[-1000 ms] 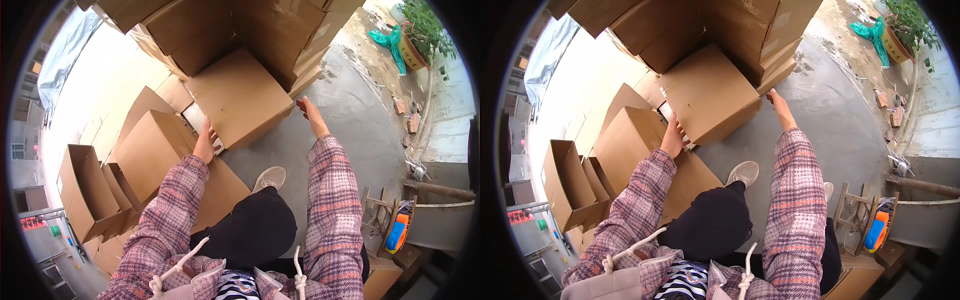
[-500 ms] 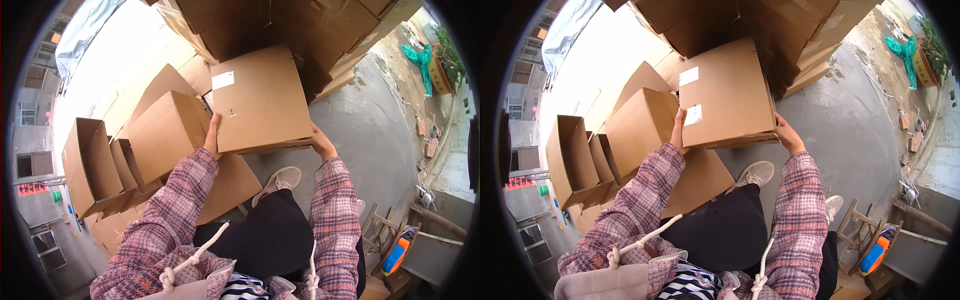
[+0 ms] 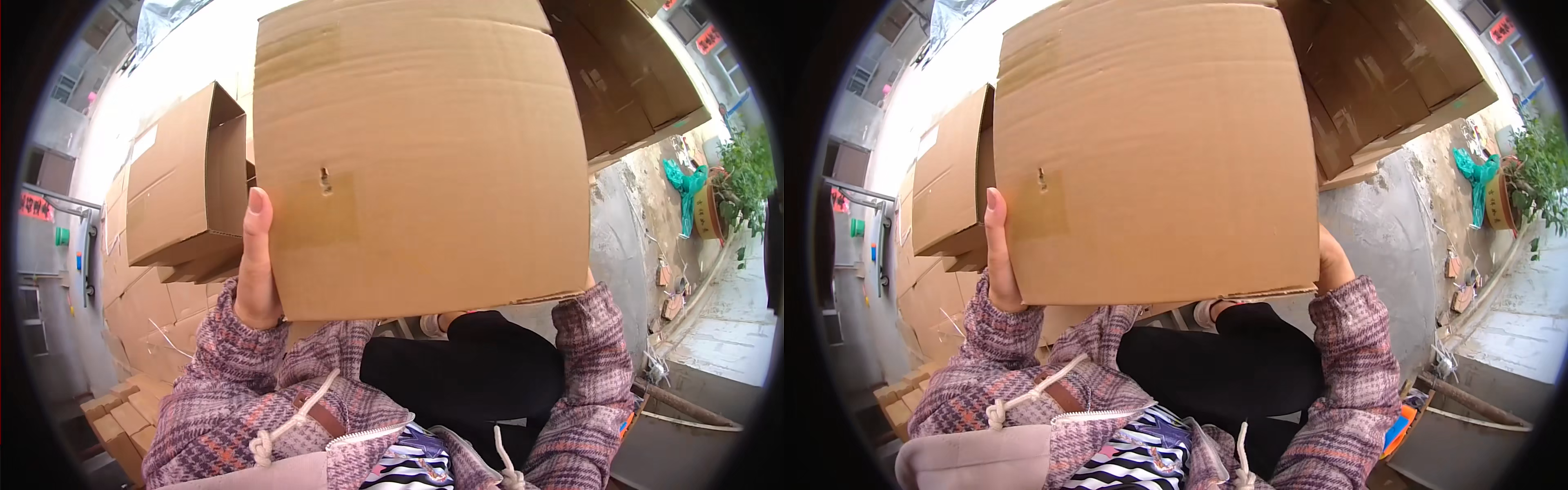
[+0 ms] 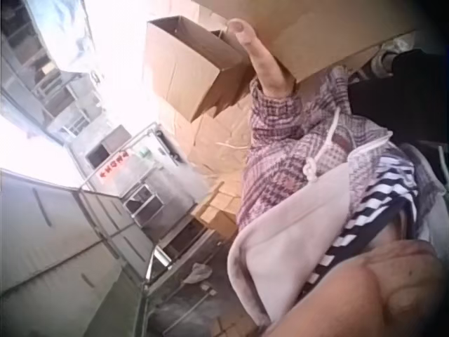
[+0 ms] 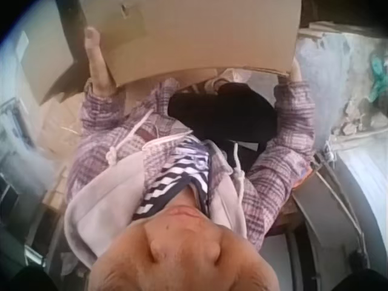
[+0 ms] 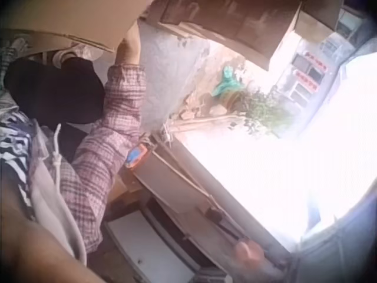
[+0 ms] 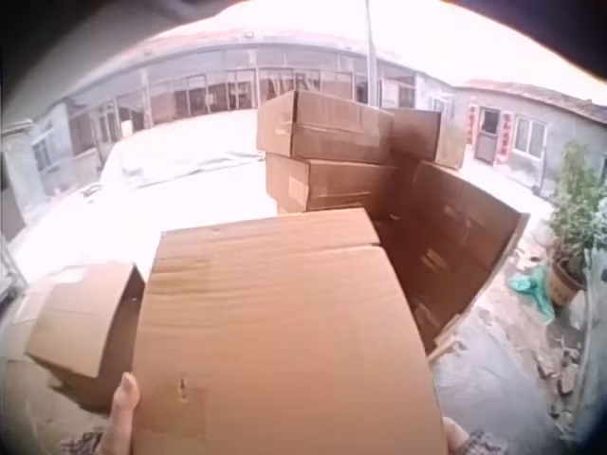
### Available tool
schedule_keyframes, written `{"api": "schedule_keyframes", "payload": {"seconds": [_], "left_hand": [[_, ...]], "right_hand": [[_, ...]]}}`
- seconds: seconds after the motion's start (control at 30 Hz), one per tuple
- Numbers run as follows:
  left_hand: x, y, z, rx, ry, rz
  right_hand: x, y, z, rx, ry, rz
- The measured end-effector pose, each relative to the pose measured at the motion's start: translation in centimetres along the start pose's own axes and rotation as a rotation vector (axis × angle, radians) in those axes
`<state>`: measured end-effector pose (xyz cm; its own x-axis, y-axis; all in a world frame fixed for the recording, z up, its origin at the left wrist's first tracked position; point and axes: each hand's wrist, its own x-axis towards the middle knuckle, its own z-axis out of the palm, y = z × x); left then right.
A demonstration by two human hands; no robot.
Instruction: Assembling flat cardboard boxes and sealing the bottom flaps using a tape dispenser.
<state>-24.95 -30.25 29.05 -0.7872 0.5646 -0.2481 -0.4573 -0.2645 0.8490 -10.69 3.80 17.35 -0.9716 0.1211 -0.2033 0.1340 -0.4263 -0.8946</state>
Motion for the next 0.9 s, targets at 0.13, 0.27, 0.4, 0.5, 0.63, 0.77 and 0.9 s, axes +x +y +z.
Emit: {"api": "schedule_keyframes", "payload": {"seconds": [0.13,0.27,0.4,0.5,0.63,0.77,0.9], "left_hand": [[-0.6,4.2,-2.8,0.635,0.348,0.587],[-2.3,5.0,-3.1,1.481,0.27,1.077],[-1.5,5.3,-4.4,1.936,0.211,0.783],[-0.3,5.6,-6.5,2.027,0.221,0.726],[0.6,6.4,-9.5,2.145,0.242,0.617],[0.9,6.9,-11.5,2.062,0.198,0.509],[0.9,7.4,-12.6,1.972,0.175,0.51]], "right_hand": [[9.3,0.3,9.3,-0.212,-0.286,0.114],[14.5,2.9,13.6,-0.102,-0.261,0.365],[18.3,4.4,14.0,-0.206,-0.272,0.409],[20.8,5.4,14.6,-0.16,-0.316,0.396],[21.9,6.2,15.1,-0.186,-0.331,0.383],[21.2,6.3,15.1,-0.179,-0.277,0.376],[21.1,5.8,15.1,-0.095,-0.307,0.305]]}}
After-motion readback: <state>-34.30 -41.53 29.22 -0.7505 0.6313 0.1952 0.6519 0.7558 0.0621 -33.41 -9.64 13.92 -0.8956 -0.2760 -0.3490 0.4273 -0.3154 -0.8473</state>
